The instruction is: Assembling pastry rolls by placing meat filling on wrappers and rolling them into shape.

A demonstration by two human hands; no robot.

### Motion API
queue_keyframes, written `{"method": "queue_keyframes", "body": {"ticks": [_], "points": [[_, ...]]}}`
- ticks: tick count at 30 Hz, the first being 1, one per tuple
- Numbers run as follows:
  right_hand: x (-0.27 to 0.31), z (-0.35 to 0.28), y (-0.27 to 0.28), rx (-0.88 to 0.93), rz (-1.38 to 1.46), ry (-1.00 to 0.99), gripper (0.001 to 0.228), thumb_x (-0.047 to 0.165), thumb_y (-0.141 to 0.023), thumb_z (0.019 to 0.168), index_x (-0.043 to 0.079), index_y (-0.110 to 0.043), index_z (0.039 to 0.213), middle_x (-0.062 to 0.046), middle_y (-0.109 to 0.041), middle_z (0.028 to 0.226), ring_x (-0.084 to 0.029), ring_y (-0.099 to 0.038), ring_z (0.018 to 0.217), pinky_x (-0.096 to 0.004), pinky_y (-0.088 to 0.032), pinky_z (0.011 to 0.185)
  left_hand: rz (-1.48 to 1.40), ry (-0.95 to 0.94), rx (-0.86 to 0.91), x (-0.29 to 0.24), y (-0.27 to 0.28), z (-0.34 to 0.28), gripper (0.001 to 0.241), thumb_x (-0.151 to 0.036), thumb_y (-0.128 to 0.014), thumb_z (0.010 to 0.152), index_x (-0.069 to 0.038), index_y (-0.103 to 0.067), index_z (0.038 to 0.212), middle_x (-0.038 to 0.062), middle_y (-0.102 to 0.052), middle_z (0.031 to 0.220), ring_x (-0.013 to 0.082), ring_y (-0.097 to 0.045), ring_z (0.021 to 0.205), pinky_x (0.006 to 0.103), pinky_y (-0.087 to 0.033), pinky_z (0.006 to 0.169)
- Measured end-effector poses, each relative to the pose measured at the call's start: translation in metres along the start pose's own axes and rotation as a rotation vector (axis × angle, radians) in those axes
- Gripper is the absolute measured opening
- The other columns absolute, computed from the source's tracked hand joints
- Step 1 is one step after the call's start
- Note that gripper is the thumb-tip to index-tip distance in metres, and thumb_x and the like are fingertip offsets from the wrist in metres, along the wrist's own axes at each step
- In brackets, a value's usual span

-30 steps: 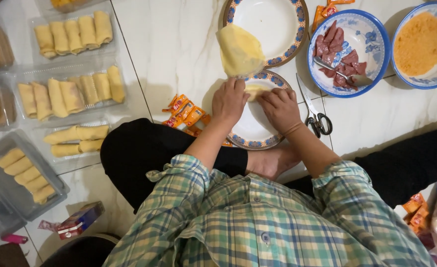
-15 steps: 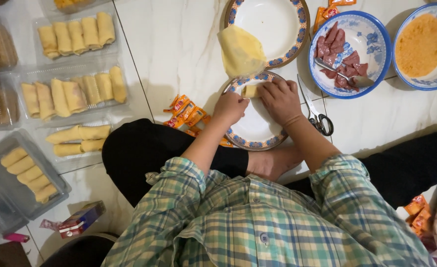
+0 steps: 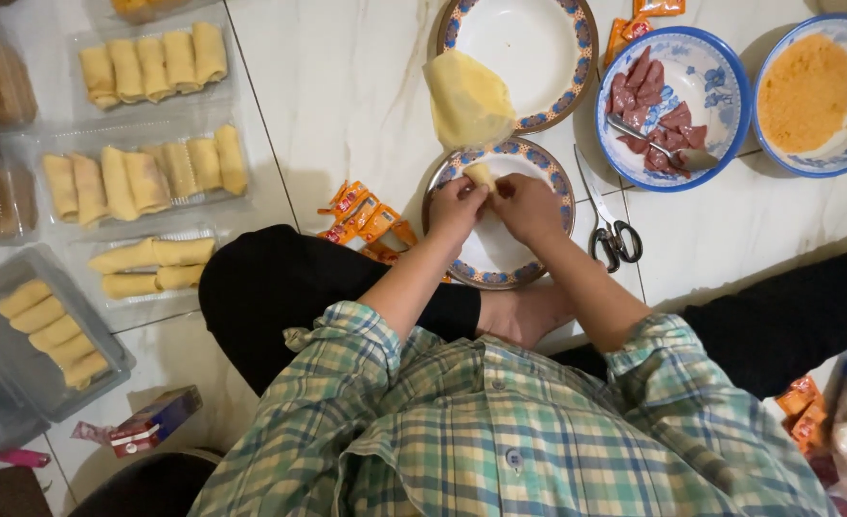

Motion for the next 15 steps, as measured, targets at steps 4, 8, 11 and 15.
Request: {"method": "queue_keyframes", "body": {"ticks": [4, 8, 11, 15], "points": [[0.008, -0.017, 0.004, 0.04, -0.008, -0.074, 0.034, 0.043, -0.061, 0.094, 0.029, -0.075, 0.122, 0.002, -0.078, 0.108, -0.028, -0.071, 0.108, -0.048, -0.044, 0.082, 0.121, 0.013, 0.012, -0.001, 0.005, -0.006, 0.059, -0.035, -0.076, 0.09, 0.0, -0.062, 0.135, 0.024, -0.067, 0.128, 0.0396, -0.064, 0.122, 0.0448, -0.065, 0.086], [0.006, -0.031, 0.013, 0.04, 0.174, -0.025, 0.029, 0.025, -0.065, 0.092, 0.024, -0.078, 0.118, -0.002, -0.078, 0.106, -0.031, -0.071, 0.107, -0.045, -0.052, 0.089, 0.093, 0.014, 0.018, 0.022, 0.004, 0.013, 0.056, -0.038, -0.084, 0.083, -0.009, -0.069, 0.129, 0.014, -0.073, 0.108, 0.0289, -0.074, 0.098, 0.038, -0.066, 0.072], [0.006, -0.04, 0.03, 0.009, 0.246, 0.008, 0.023, 0.018, -0.066, 0.092, 0.021, -0.079, 0.11, -0.005, -0.078, 0.103, -0.031, -0.072, 0.102, -0.044, -0.053, 0.088, -0.084, 0.042, 0.102, 0.021, 0.0, 0.006, 0.055, -0.033, -0.086, 0.084, -0.004, -0.068, 0.127, 0.013, -0.071, 0.101, 0.0255, -0.074, 0.088, 0.0369, -0.065, 0.068], [-0.005, -0.042, 0.052, -0.127, 0.477, -0.025, 0.022, 0.012, -0.067, 0.093, 0.014, -0.077, 0.112, -0.014, -0.075, 0.107, -0.036, -0.07, 0.106, -0.046, -0.052, 0.093, -0.362, 0.175, 0.348, -0.003, -0.007, -0.031, 0.057, -0.021, -0.08, 0.089, 0.003, -0.058, 0.136, 0.014, -0.068, 0.109, 0.0264, -0.07, 0.095, 0.0393, -0.063, 0.079]]}}
Point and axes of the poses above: each hand's wrist, its own z-axis towards the middle knuckle, its own y-axis out of the back of the hand, x = y × z, the point moved 6 cm from there along z, towards the middle knuckle
